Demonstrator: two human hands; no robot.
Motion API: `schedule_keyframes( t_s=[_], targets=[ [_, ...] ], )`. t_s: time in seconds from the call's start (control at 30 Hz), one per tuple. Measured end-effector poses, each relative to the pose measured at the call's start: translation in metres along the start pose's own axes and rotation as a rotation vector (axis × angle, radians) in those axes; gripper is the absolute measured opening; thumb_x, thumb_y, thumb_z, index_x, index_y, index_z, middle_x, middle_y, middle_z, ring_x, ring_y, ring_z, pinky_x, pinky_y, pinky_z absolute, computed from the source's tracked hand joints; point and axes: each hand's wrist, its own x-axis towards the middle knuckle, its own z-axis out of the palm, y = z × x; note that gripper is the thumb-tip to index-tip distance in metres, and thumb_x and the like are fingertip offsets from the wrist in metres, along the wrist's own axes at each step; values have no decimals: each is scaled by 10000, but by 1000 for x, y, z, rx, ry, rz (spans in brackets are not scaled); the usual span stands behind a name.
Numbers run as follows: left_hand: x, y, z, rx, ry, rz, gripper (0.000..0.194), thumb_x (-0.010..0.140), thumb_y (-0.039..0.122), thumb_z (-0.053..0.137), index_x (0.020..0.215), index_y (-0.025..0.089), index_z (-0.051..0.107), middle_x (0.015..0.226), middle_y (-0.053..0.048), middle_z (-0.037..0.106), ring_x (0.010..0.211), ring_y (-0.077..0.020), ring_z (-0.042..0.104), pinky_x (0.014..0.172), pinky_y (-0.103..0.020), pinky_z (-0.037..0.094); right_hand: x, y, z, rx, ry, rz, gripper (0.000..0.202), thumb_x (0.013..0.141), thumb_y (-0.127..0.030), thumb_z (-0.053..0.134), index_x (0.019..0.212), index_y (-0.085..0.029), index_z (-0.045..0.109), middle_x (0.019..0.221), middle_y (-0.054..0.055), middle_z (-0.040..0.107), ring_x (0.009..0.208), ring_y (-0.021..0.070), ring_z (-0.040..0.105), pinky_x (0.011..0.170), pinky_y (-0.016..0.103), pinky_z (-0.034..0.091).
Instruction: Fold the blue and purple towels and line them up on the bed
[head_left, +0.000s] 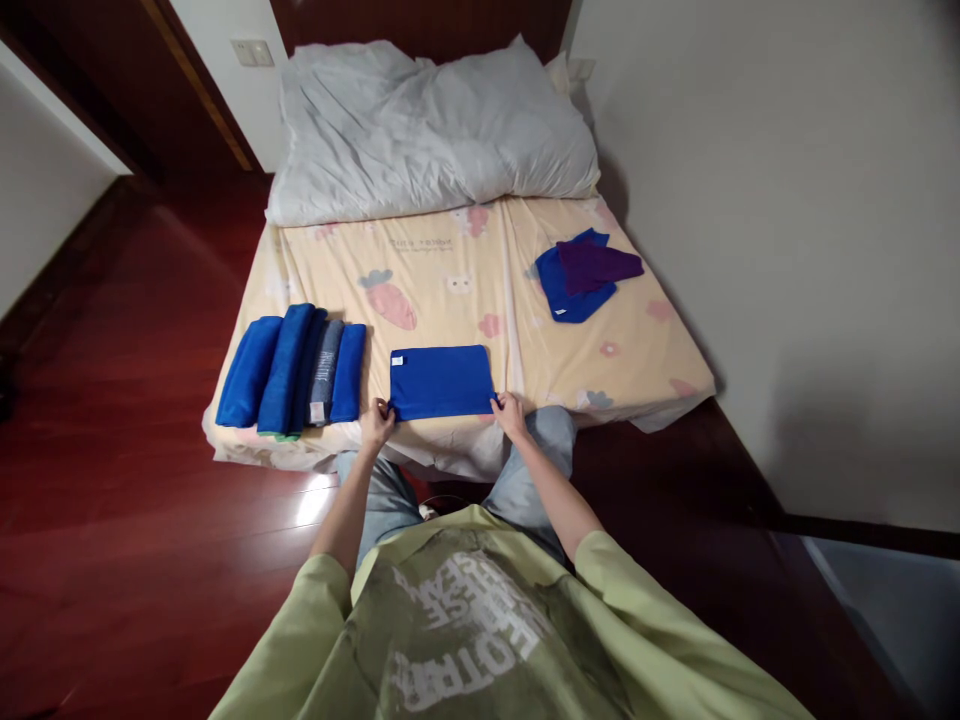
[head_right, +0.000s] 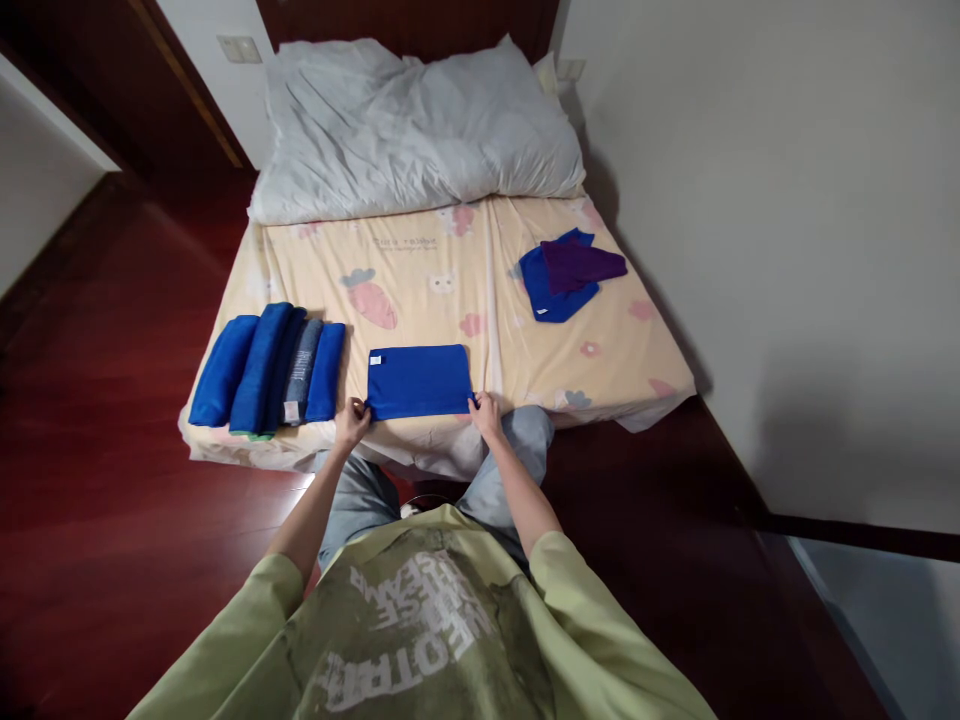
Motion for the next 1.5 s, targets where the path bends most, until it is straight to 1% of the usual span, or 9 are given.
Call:
schedule_keyframes(
  t_s=[0.17,0.3,0.4,0.5,0.77,0.97,1.13,1.3,1.5],
  targets=[
    [-5,3,5,41,92,94,8,863,238,567,868,234,571,857,-69,659,865,-243,652,819,-333,507,-9,-8,-8,-113,30,-246,223,972,-195,472,1086,-189,664,1096,126,670,989,239,625,920,352,499],
    [-10,6,5,127,133,239,130,883,167,525,852,224,637,1007,-126,668,1034,-294,599,900,-389,495,-12,-13,-16,-300,-68,-414,383,953,-95,450,1215,-224,698,1300,121,640,1190,278,556,1026,410,449],
    [-13,9,3,180,63,345,231,902,126,500,945,229,703,1104,-121,698,1107,-311,579,919,-423,478,-12,-12,-22,-415,-135,-469,442,943,-62,469,1295,-222,683,1447,116,586,1303,320,496,1061,469,405],
    [-15,10,2,225,16,393,313,902,104,489,1050,234,733,1201,-107,709,1156,-314,574,943,-444,462,-14,-9,-25,-464,-196,-518,494,951,-48,439,1371,-202,648,1433,124,614,1288,321,517,1053,479,399],
    [-28,0,-5,257,-73,439,487,888,235,549,1368,234,634,1468,-86,594,1280,-326,528,1036,-465,434,-26,-6,-26,-419,-166,-505,529,939,-212,522,1461,-155,580,1511,124,561,1325,313,515,1118,476,387],
    [-16,13,-8,309,-70,410,471,863,156,534,1308,222,677,1382,-116,648,1249,-334,544,1013,-469,443,-12,-16,-29,-393,-185,-453,502,919,-137,520,1408,-167,630,1440,123,622,1295,287,563,1112,445,435],
    [-1,21,-22,350,-108,430,475,850,101,527,1288,196,686,1242,-133,713,1213,-343,558,988,-473,441,2,-25,-35,-376,-205,-422,469,901,-57,511,1320,-162,692,1324,122,693,1207,265,620,1087,400,475],
    [-9,4,-36,340,-176,498,461,884,101,485,1289,197,683,1184,-126,735,1189,-335,565,970,-480,452,-3,-14,-46,-298,-267,-500,455,886,-37,526,1280,-160,718,1235,130,726,1220,255,601,1101,402,483],
    [-22,-21,-24,101,-159,425,450,851,110,484,1210,232,727,1101,-107,740,1127,-294,590,1020,-436,492,-19,4,-42,-31,-254,-531,503,825,-8,491,1218,-193,744,1243,109,720,1284,229,591,1149,442,465]
  ],
)
